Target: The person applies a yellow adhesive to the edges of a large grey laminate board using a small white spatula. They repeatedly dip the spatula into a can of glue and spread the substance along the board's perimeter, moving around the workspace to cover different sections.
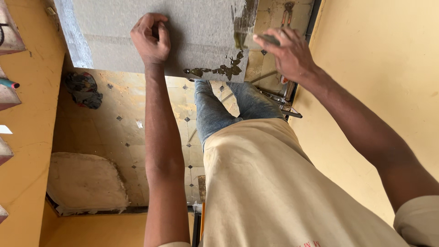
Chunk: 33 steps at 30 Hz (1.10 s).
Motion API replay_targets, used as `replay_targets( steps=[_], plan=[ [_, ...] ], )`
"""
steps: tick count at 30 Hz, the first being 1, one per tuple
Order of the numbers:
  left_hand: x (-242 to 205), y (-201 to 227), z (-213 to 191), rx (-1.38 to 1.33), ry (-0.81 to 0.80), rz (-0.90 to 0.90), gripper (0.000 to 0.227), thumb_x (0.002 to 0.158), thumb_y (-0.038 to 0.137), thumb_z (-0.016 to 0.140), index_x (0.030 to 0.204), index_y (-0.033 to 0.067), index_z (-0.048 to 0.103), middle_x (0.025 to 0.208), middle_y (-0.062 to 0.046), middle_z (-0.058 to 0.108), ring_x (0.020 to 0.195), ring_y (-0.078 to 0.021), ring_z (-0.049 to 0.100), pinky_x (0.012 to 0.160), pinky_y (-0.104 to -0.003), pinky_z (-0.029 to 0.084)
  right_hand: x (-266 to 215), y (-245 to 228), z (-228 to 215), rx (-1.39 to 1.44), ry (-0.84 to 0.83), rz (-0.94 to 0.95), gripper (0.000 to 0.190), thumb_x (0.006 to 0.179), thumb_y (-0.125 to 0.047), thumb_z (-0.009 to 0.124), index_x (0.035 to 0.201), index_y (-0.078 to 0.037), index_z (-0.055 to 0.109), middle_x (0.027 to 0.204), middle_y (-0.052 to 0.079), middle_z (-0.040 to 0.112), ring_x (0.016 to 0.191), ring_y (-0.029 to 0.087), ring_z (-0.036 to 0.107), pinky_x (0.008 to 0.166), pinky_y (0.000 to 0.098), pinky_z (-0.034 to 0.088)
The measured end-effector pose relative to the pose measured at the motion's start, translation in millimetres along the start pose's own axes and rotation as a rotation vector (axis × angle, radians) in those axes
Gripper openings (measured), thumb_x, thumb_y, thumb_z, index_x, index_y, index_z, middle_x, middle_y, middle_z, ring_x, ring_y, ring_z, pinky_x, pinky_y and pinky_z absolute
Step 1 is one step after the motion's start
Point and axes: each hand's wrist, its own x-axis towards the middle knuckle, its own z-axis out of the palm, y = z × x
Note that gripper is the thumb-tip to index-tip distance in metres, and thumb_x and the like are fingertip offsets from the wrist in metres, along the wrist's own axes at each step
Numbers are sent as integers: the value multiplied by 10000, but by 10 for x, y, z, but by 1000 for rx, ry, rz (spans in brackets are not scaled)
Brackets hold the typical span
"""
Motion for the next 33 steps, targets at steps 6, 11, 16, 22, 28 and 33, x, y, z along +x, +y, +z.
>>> replay_targets(
  steps=[6, 11, 16, 22, 28, 33],
  plan=[
    [21, 40, -21, -13, -18, -14, 131, 876, 32, 599, 880, 43, 729, 676, -41, 610, 537, -105, 529, 516, -279, 398, 54, 192, -113, 89, 117, -8, 731, 947, 176, 534, 1514, -273, 640, 1435, 92, 630, 1306, 304, 586, 1132, 470, 467],
    [21, 32, -19, -28, -1, 36, 119, 876, 27, 603, 895, 37, 720, 701, -50, 617, 555, -112, 532, 530, -281, 407, 241, 354, 8, -47, 191, -34, 681, 958, 137, 619, 1520, -247, 649, 1439, 80, 629, 1298, 295, 580, 1136, 481, 458],
    [22, 41, -22, -22, 5, 45, 105, 878, 27, 614, 885, 38, 718, 670, -53, 589, 543, -112, 521, 525, -281, 396, 126, 309, -42, -37, 165, -19, 654, 934, 134, 611, 1469, -238, 667, 1434, 108, 626, 1247, 299, 581, 1084, 492, 476],
    [15, 88, -34, -89, 1, 46, 88, 905, 3, 602, 899, 4, 690, 687, -57, 569, 555, -117, 529, 546, -286, 404, 446, 544, -88, -16, 69, 121, 669, 968, 155, 519, 1466, -275, 638, 1267, 92, 668, 1151, 263, 619, 1064, 484, 528],
    [-8, -69, 10, -72, 22, 74, 84, 897, 10, 614, 870, 18, 693, 661, -60, 562, 539, -133, 510, 531, -293, 393, 437, 518, -209, -115, 35, 73, 447, 957, 84, 524, 1308, -135, 694, 1189, 159, 715, 1132, 297, 673, 1002, 468, 556],
    [-75, -313, 86, 40, 51, 107, 230, 934, 74, 695, 737, 64, 576, 598, -46, 548, 496, -159, 512, 518, -303, 396, 580, 682, -95, -47, -522, 472, 260, 1150, -30, 422, 1268, -92, 646, 1188, 199, 689, 1076, 305, 654, 1019, 453, 538]
  ],
)
